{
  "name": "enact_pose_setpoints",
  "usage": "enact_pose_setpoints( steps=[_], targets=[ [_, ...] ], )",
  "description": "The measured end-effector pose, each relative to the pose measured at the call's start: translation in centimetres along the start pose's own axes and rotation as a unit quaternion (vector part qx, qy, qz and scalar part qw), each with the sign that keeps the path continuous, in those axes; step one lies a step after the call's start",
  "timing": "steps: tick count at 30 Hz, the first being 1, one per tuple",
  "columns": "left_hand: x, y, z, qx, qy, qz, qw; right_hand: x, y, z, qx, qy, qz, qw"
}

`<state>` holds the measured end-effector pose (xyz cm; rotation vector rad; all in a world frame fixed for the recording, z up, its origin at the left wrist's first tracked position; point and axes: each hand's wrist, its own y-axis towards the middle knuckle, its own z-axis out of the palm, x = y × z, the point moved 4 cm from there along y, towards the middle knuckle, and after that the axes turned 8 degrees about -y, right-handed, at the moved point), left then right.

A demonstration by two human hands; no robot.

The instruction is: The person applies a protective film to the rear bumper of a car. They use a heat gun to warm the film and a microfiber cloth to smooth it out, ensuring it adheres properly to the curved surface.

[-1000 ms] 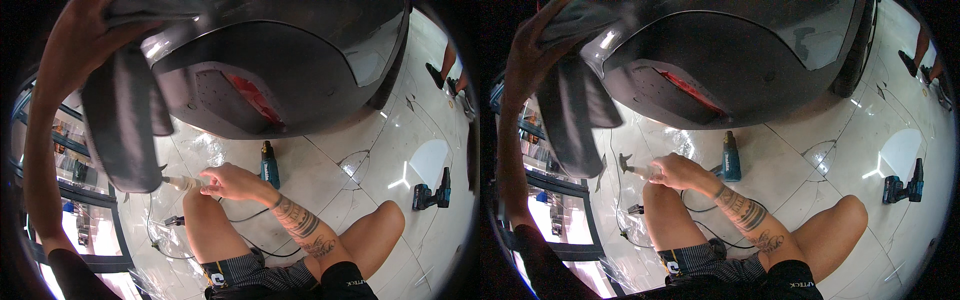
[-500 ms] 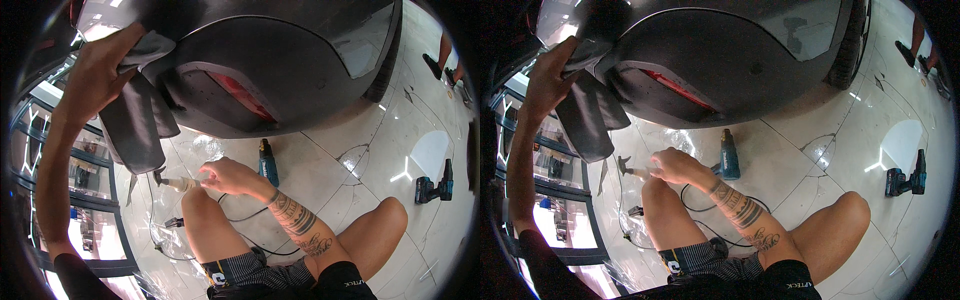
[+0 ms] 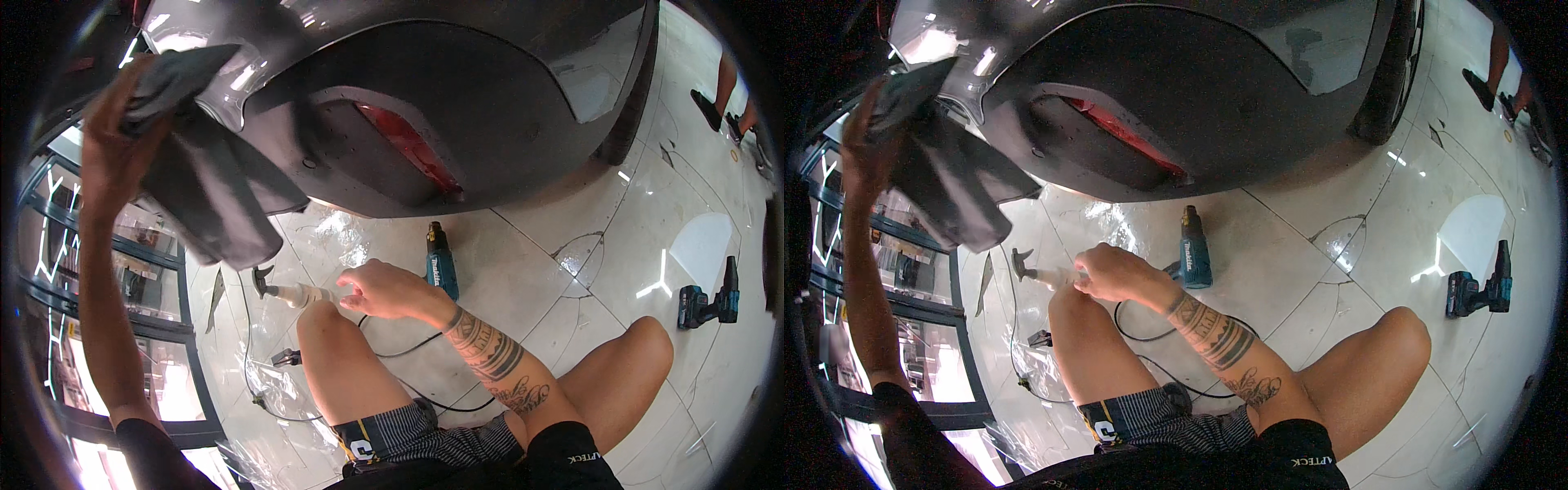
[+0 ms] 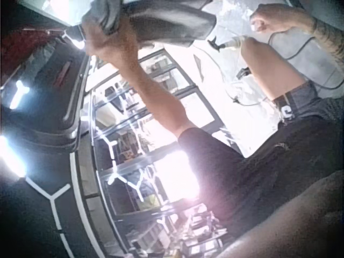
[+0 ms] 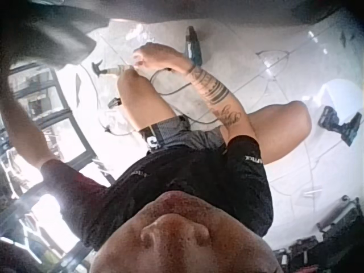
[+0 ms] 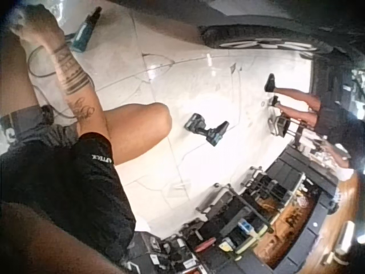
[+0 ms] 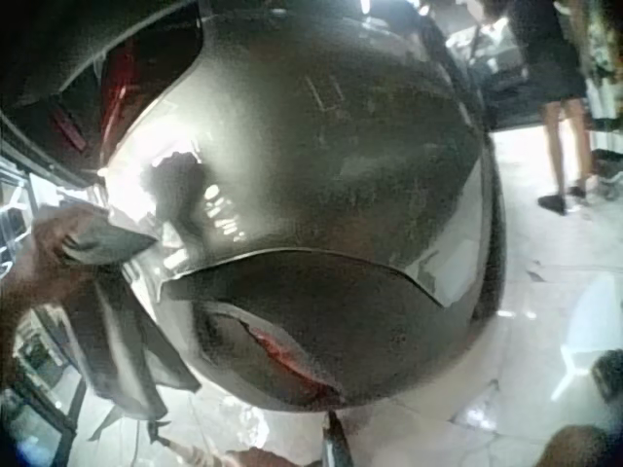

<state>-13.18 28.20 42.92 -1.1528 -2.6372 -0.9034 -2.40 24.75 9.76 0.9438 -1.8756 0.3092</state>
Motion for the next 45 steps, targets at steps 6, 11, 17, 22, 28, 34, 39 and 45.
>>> enact_pose_setpoints(
  steps=[6, 11, 17, 22, 28, 34, 39, 45],
  targets=[
    [-3.9, 2.3, 1.9, 0.134, 0.102, 0.049, 0.985, 0.5, 0.3, 0.7, -0.013, -0.004, -0.011, 1.0],
    [-5.5, 2.6, 4.4, 0.128, 0.109, 0.073, 0.983, 0.4, 0.5, 0.8, 0.003, -0.009, -0.015, 1.0],
    [-2.2, -0.1, 5.3, -0.003, 0.008, 0.041, 0.999, -0.3, 0.7, 1.0, 0.006, -0.047, -0.025, 0.999],
    [0.4, -0.7, 3.7, -0.014, 0.009, 0.003, 1.0, 0.0, 0.5, 1.3, 0.022, -0.077, -0.012, 0.997],
    [-1.4, 1.6, 0.7, 0.012, 0.037, 0.017, 0.999, -1.6, 0.4, 1.2, 0.0, -0.069, 0.0, 0.998],
    [-3.2, 2.8, 3.1, 0.097, 0.103, 0.074, 0.987, -0.2, 0.7, 1.1, 0.033, -0.045, 0.012, 0.998],
    [-1.5, 1.5, 3.5, 0.048, 0.095, 0.054, 0.993, -1.5, 0.5, 0.4, 0.015, -0.05, 0.017, 0.998],
    [1.2, -0.5, 4.8, 0.031, 0.058, -0.024, 0.998, -3.0, 0.5, 0.5, -0.003, -0.048, 0.004, 0.999]
  ],
)
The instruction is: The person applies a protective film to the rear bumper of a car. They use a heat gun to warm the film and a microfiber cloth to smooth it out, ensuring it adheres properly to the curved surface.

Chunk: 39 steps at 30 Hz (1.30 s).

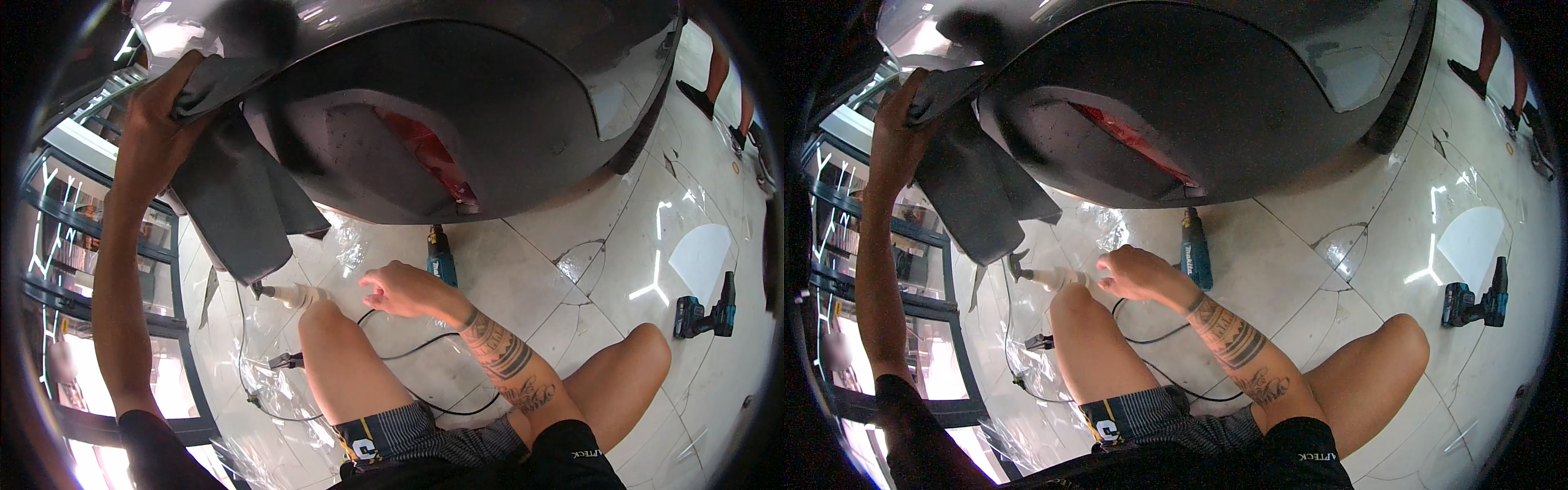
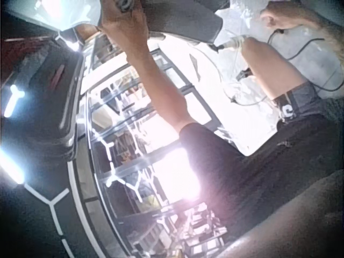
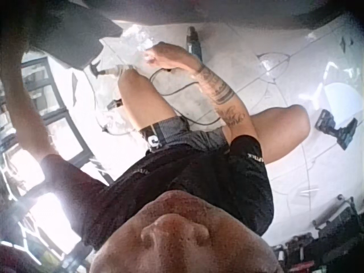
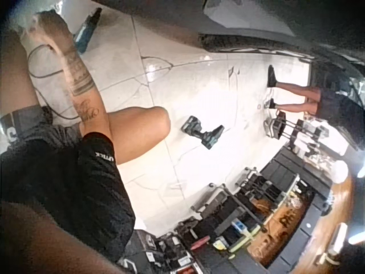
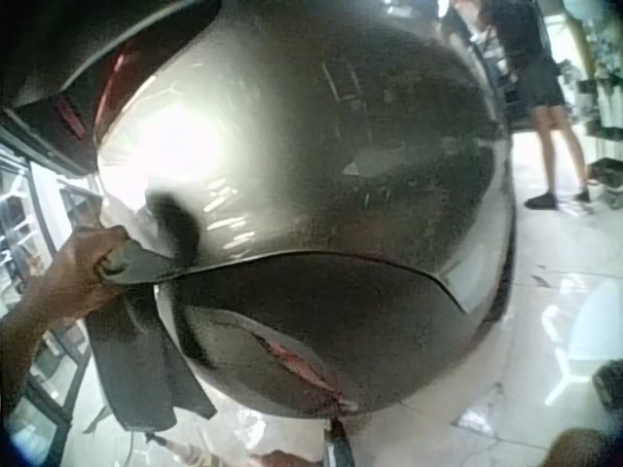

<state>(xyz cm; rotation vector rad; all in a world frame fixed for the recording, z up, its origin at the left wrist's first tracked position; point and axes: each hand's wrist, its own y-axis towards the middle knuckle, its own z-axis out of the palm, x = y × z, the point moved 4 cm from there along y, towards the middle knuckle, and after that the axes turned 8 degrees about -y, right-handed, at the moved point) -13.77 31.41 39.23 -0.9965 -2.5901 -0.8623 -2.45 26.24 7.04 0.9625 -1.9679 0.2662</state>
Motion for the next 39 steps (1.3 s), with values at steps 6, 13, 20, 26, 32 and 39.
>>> enact_pose_setpoints(
  steps=[6, 13, 20, 26, 32, 39],
  targets=[
    [-0.1, -1.0, 1.4, -0.069, -0.065, 0.032, 0.995, 0.2, -0.1, -1.3, -0.052, -0.013, -0.006, 0.999],
    [-7.4, -5.8, 2.6, -0.23, -0.114, 0.014, 0.966, 11.5, -2.3, -8.7, -0.415, 0.163, -0.124, 0.886],
    [-14.0, -9.0, 2.6, -0.086, -0.405, -0.11, 0.904, 12.3, -3.1, -9.0, -0.492, 0.314, -0.066, 0.81],
    [-14.5, -10.6, 5.8, -0.11, -0.58, -0.274, 0.759, 11.6, -4.9, -8.3, -0.432, 0.239, -0.016, 0.869],
    [-19.2, -11.6, 9.2, -0.214, -0.644, -0.247, 0.692, 11.7, -6.8, -5.7, -0.526, 0.328, 0.111, 0.777],
    [-26.0, -11.9, 11.7, -0.071, -0.64, -0.378, 0.665, 4.0, -12.0, -5.4, -0.463, 0.353, 0.219, 0.783]
  ],
)
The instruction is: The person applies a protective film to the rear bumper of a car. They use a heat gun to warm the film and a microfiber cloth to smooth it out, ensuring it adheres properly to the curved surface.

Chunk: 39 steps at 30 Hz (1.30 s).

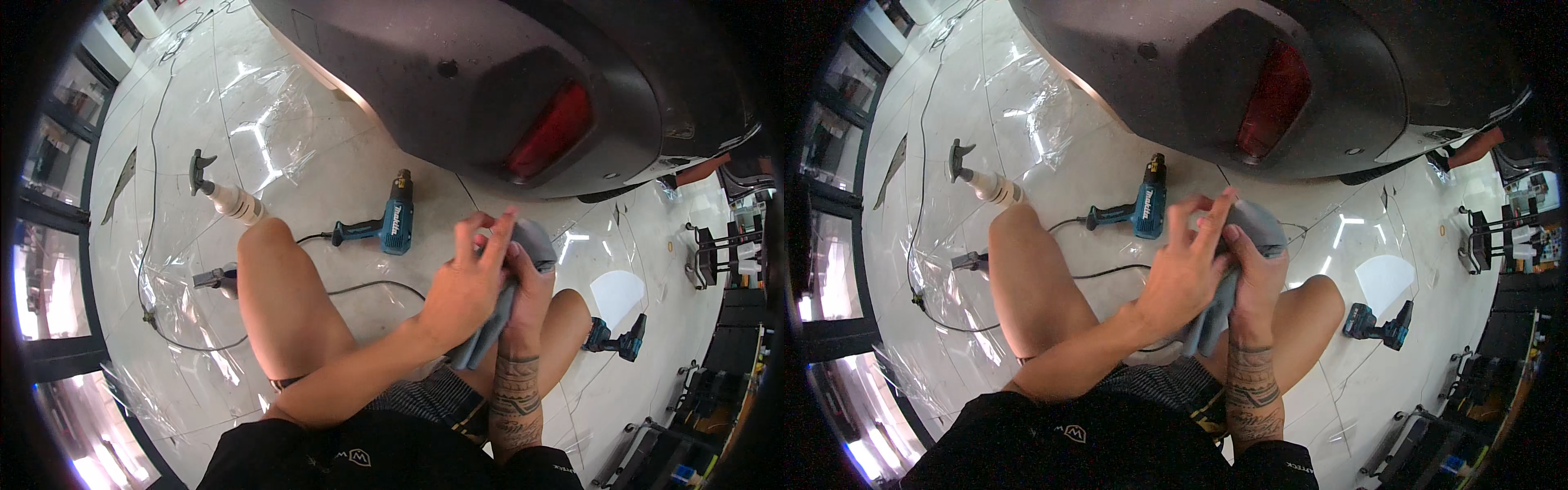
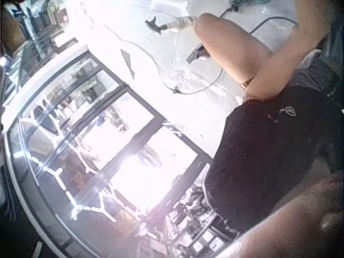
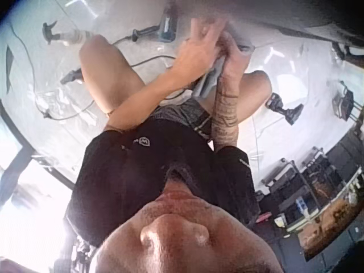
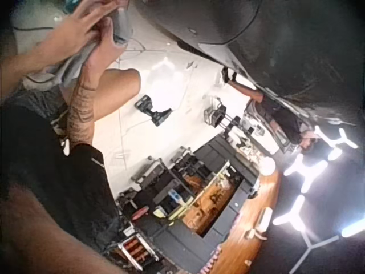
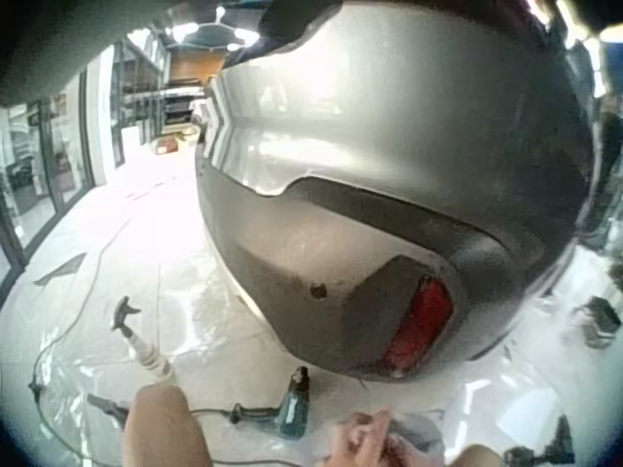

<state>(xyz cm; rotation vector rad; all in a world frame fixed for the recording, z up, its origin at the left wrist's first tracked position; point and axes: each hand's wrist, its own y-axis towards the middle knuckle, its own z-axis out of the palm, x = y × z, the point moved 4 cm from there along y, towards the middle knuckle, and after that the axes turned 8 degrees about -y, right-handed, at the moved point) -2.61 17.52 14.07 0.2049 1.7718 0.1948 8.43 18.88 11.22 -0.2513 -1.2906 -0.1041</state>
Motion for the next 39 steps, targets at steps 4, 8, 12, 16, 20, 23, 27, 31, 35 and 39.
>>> enact_pose_setpoints(
  steps=[4, 8, 12, 16, 20, 23, 27, 31, 35, 39],
  targets=[
    [4.3, -1.5, 0.7, -0.14, 0.03, 0.031, 0.989, -3.5, 1.1, -1.2, -0.068, -0.07, -0.013, 0.995],
    [6.0, -2.6, 2.5, -0.193, 0.007, -0.003, 0.981, -6.4, 2.1, -1.4, 0.024, 0.128, 0.092, 0.987],
    [7.3, -2.4, 2.6, -0.208, 0.132, 0.04, 0.968, -7.8, 1.8, 0.2, 0.131, 0.328, 0.314, 0.881],
    [8.9, -2.5, 3.3, -0.128, 0.103, 0.11, 0.98, -10.7, 3.4, -2.8, 0.11, 0.11, 0.24, 0.958],
    [19.0, -1.8, -0.1, -0.309, 0.031, -0.039, 0.95, -6.9, 4.3, -2.0, 0.12, -0.172, 0.058, 0.976],
    [31.1, -2.1, -6.7, -0.217, 0.353, -0.154, 0.897, -6.9, 3.5, -1.6, 0.239, -0.271, 0.033, 0.932],
    [37.5, -1.6, -5.3, 0.119, 0.565, -0.23, 0.783, -6.1, 2.4, -3.2, 0.293, -0.342, 0.101, 0.887],
    [38.8, -2.0, -4.7, 0.251, 0.44, -0.288, 0.812, -4.8, 2.0, -4.5, 0.285, -0.408, 0.029, 0.867],
    [34.5, -5.4, -5.4, 0.197, 0.3, -0.211, 0.909, -1.3, 3.0, -4.8, 0.209, -0.515, -0.008, 0.831],
    [24.0, -7.0, -6.3, 0.048, 0.078, -0.387, 0.918, -5.6, 5.6, -8.7, 0.231, -0.312, -0.006, 0.922]
  ],
)
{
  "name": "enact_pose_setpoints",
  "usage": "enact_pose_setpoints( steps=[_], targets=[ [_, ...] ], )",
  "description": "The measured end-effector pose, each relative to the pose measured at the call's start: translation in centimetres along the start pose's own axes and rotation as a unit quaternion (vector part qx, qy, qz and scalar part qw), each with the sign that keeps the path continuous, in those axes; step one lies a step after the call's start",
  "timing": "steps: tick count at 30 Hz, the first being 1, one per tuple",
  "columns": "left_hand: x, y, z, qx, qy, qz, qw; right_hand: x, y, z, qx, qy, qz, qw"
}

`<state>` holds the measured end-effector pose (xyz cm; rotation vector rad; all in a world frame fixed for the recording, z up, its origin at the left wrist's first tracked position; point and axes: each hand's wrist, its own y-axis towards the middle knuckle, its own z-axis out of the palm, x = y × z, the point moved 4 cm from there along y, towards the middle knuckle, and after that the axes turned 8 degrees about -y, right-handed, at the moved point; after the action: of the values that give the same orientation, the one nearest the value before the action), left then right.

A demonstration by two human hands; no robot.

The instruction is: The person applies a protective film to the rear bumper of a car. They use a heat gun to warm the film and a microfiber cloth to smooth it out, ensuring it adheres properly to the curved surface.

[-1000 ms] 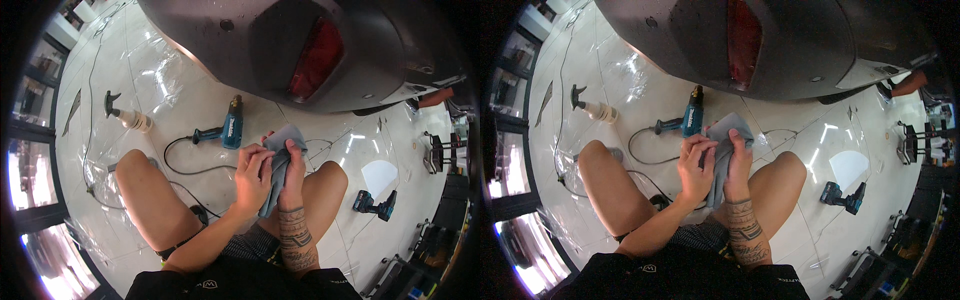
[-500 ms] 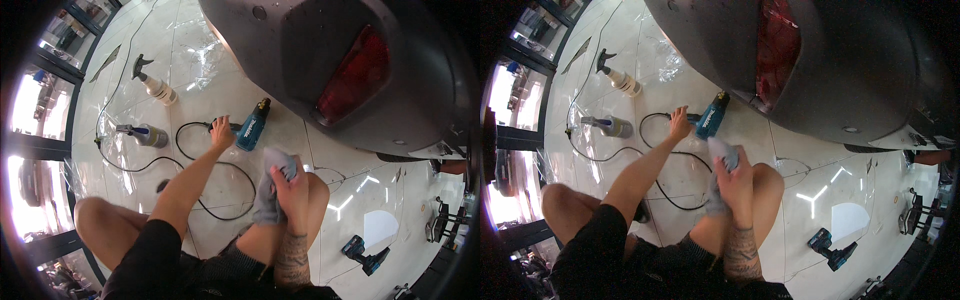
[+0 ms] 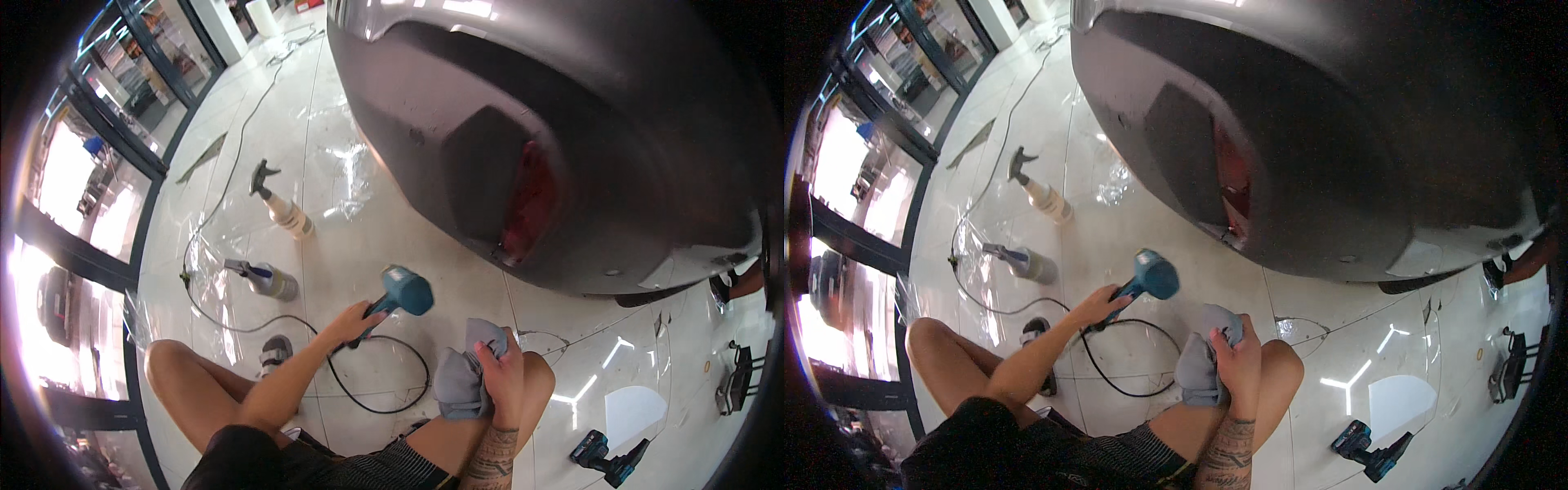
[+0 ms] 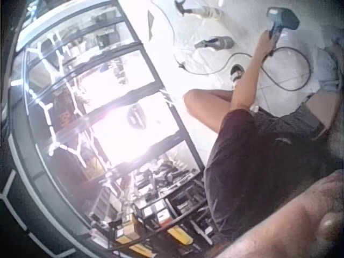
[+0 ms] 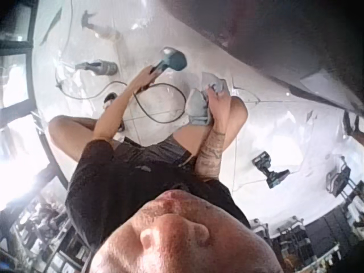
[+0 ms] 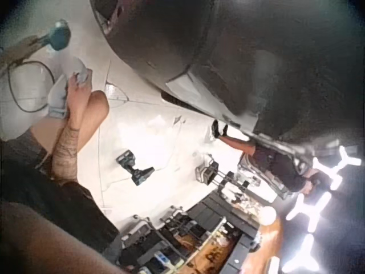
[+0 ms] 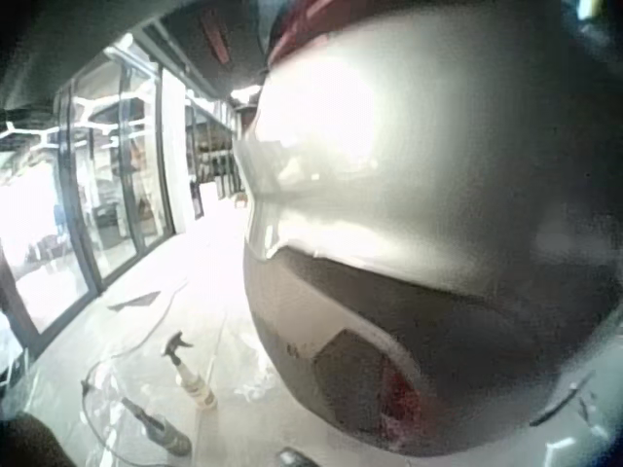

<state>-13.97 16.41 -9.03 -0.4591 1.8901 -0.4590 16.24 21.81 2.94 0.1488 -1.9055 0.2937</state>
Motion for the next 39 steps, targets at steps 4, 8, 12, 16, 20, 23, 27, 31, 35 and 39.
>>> enact_pose_setpoints(
  steps=[4, 8, 12, 16, 20, 23, 27, 31, 35, 39],
  targets=[
    [-1.8, -7.5, -2.5, -0.144, -0.282, -0.016, 0.948, -1.9, 1.9, 0.8, -0.013, -0.034, -0.062, 0.997],
    [-5.0, -13.3, -6.4, -0.212, -0.49, 0.104, 0.839, -1.9, 3.0, 1.8, 0.0, -0.095, -0.069, 0.993],
    [-13.2, -18.3, -10.0, -0.122, -0.637, 0.309, 0.696, -1.8, 3.4, 2.5, -0.002, -0.146, -0.138, 0.98],
    [-19.3, -22.5, -15.3, 0.104, -0.61, 0.447, 0.646, -0.5, 3.4, 4.8, 0.048, -0.157, -0.115, 0.98],
    [-23.4, -25.2, -18.3, 0.194, -0.513, 0.495, 0.674, 0.0, 3.5, 6.5, 0.076, -0.198, -0.117, 0.97],
    [-24.7, -25.3, -19.6, 0.252, -0.464, 0.491, 0.693, -0.1, 3.7, 7.5, 0.074, -0.242, -0.137, 0.958],
    [-23.8, -24.6, -19.2, 0.283, -0.456, 0.453, 0.712, -0.3, 3.8, 8.9, 0.113, -0.248, -0.114, 0.955],
    [-22.9, -22.1, -17.6, 0.385, -0.439, 0.466, 0.664, 0.0, 2.2, 9.1, 0.069, -0.197, -0.102, 0.973],
    [-22.1, -22.0, -17.2, 0.317, -0.512, 0.458, 0.655, 3.6, 1.1, 8.3, 0.033, -0.185, -0.062, 0.98],
    [-22.6, -21.4, -18.1, 0.295, -0.537, 0.491, 0.619, 12.1, -0.6, 4.8, -0.046, -0.254, -0.107, 0.96]
  ],
)
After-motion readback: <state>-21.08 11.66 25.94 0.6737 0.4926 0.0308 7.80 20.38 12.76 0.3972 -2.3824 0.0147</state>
